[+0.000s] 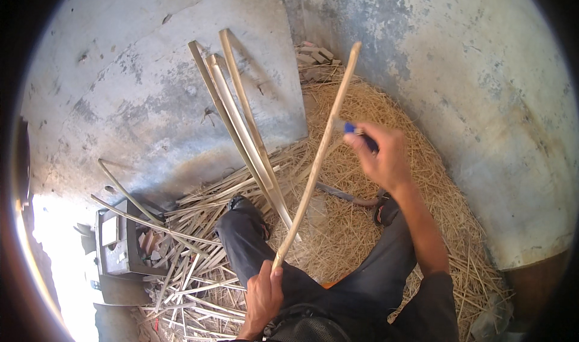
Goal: The person sits on a straw-covered floor and uses a utility knife to shave thin strips of bamboo. They hold the bamboo in their left hand and carefully scrape the surface with the knife in their right hand, removing thin layers of wood.
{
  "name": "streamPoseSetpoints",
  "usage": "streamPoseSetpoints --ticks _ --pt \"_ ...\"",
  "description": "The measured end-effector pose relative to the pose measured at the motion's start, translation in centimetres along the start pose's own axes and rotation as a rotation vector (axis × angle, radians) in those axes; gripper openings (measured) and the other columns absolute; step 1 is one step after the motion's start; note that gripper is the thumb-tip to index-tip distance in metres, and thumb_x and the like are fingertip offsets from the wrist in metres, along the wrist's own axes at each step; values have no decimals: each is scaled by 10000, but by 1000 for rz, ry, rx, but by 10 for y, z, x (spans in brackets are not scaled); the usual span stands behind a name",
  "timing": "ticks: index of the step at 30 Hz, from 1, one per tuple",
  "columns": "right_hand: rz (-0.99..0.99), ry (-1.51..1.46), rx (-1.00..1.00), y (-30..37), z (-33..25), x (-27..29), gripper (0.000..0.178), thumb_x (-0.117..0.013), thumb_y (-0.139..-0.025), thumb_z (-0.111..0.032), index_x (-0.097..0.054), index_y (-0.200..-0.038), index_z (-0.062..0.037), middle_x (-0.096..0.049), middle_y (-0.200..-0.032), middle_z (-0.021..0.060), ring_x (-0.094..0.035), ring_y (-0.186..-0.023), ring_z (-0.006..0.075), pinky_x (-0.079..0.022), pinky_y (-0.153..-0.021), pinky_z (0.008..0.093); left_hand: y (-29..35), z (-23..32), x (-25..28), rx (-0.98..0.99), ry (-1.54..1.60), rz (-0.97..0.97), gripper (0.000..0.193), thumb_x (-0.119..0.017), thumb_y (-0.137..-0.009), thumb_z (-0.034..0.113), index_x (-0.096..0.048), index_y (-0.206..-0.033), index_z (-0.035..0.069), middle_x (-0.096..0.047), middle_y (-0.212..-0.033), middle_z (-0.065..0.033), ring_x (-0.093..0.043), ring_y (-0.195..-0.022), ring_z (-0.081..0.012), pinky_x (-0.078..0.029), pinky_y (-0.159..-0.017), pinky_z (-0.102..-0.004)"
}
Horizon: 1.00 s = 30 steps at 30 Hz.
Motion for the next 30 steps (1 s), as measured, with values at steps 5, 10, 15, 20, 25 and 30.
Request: streamPoseSetpoints --ticks 5,10,15,20,25,30 --pt "171 94 -140 -28 58 26 449 -650 -1077 -441 -785 -1049 -13 -666 -697 16 -530 -559 112 -392 -529 304 18 -17 -1 29 -3 -113 299 -517 -1136 273 -527 -989 13 -604 -674 -269 -630 -658 -503 -466 -598 -568" --pt "75 -148 -260 -1 42 14 458 -613 -1086 -467 -747 -1079 -28 -607 -735 -30 -492 -615 110 -414 -604 292 4 -50 -8 201 539 -408 493 -390 -1175 473 -516 -966 45 -497 -670 -78 -504 -602 -214 -396 -573 -357" --pt "-195 -305 -245 41 -9 -20 414 -650 -1068 -430 -713 -1145 -28 -684 -835 54 -629 -716 186 -485 -677 346 -17 -56 -14 347 1023 -694 624 -378 -1117 673 -511 -941 89 -350 -697 70 -293 -564 -36 -247 -493 -220" --pt "-387 -175 -146 52 -30 -22 357 -680 -1061 -353 -678 -1138 -4 -728 -910 167 -743 -848 304 -543 -756 415 -29 -67 -20 399 1215 -753 656 -448 -1073 725 -490 -902 93 -374 -644 62 -290 -470 -33 -236 -412 -215" --pt "-420 -290 -274 63 -22 -27 364 -688 -1057 -372 -662 -1106 -12 -716 -895 160 -706 -812 353 -535 -753 427 -30 -70 -19 405 1372 -828 653 -472 -1066 725 -477 -889 96 -368 -623 67 -282 -454 -21 -222 -401 -206" --pt "-442 -71 -128 68 -28 -30 323 -673 -1057 -342 -652 -1119 -26 -695 -993 149 -674 -1003 353 -494 -947 470 -30 -70 -21 402 1436 -855 627 -467 -1082 699 -480 -884 104 -368 -615 70 -295 -448 -21 -235 -396 -206"
Point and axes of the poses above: each hand's wrist, its own y-axis away from the middle knuckle, its own x-axis out of the back of the hand, z = x × y, the point moved 3 cm from there along -y, towards the middle knuckle
